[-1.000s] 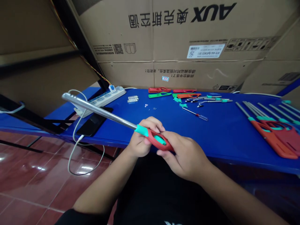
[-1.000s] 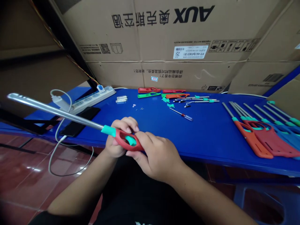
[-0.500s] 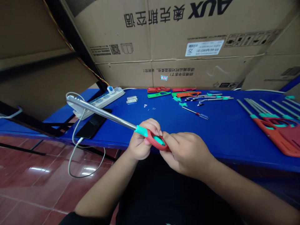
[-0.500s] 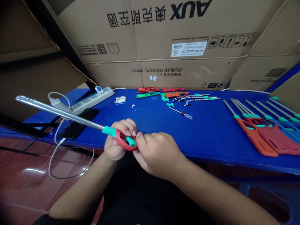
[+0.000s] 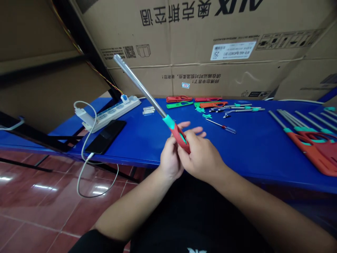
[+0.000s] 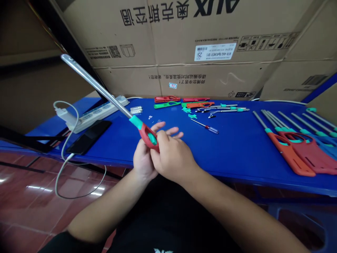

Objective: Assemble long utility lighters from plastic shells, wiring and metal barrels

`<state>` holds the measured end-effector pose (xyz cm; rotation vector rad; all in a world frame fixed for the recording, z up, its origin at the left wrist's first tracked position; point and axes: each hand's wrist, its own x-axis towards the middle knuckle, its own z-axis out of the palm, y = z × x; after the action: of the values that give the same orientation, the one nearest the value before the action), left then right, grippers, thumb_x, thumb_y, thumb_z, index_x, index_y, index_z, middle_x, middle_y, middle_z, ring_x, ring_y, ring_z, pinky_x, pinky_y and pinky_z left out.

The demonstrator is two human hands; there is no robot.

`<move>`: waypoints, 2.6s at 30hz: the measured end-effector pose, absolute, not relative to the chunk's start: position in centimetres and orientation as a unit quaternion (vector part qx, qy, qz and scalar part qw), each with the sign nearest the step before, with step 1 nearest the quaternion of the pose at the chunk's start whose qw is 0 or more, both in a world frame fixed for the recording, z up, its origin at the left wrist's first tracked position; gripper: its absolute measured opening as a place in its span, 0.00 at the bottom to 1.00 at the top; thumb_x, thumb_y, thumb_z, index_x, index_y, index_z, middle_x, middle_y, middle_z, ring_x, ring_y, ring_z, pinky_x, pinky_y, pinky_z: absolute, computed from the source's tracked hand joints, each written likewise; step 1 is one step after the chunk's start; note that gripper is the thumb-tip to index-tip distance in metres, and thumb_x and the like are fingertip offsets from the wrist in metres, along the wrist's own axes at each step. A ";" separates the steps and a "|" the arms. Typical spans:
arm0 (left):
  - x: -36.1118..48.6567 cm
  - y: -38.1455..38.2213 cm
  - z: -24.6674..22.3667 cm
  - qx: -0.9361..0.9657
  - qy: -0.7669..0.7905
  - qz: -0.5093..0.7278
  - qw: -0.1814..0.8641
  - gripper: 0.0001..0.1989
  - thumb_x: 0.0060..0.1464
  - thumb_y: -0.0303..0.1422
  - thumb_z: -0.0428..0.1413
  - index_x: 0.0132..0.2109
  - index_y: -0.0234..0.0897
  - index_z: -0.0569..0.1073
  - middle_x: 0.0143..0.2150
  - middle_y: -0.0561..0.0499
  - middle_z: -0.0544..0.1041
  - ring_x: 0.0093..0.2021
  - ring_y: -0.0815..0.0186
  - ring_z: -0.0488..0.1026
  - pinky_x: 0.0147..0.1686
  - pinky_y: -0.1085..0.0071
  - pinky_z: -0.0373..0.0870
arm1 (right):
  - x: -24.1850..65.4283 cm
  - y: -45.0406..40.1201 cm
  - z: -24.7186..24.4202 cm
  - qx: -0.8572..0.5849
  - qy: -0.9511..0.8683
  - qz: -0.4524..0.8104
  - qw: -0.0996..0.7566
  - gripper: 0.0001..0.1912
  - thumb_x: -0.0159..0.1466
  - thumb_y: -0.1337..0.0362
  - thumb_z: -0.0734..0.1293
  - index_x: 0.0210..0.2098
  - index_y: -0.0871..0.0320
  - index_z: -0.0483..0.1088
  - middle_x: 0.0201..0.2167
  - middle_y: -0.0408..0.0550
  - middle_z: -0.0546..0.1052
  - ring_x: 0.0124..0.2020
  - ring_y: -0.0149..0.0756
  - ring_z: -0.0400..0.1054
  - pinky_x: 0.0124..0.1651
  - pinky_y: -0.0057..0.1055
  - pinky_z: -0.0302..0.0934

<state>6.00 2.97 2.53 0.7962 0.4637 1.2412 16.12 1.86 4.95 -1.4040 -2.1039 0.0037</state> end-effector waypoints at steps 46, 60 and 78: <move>2.0 5.9 3.1 0.739 0.479 0.374 0.290 0.26 0.66 0.44 0.46 0.22 0.36 0.66 0.19 0.55 0.68 0.21 0.71 0.64 0.24 0.74 0.58 | 20.4 0.4 2.7 -0.561 -0.749 0.177 0.304 0.13 0.68 0.56 0.64 0.50 0.54 0.69 0.41 0.48 0.80 0.40 0.41 0.74 0.39 0.34 0.64; -1.3 3.2 4.3 0.792 0.585 0.133 0.110 0.23 0.63 0.40 0.49 0.22 0.37 0.70 0.19 0.52 0.70 0.19 0.68 0.60 0.23 0.68 0.46 | 22.8 2.4 2.9 -0.453 -0.860 0.145 0.185 0.22 0.66 0.53 0.68 0.55 0.57 0.69 0.48 0.54 0.76 0.48 0.45 0.70 0.50 0.42 0.65; -3.1 5.7 2.6 0.872 0.400 0.262 0.105 0.13 0.67 0.35 0.51 0.49 0.39 0.80 0.39 0.46 0.82 0.39 0.61 0.76 0.42 0.63 0.69 | 22.9 4.4 4.0 -0.435 -0.873 0.140 0.169 0.17 0.72 0.61 0.58 0.42 0.58 0.78 0.39 0.52 0.76 0.41 0.39 0.69 0.46 0.37 0.63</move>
<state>-3.07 5.67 2.55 2.5705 1.1781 0.7716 22.87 4.39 3.99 -1.2375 -2.4821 0.3967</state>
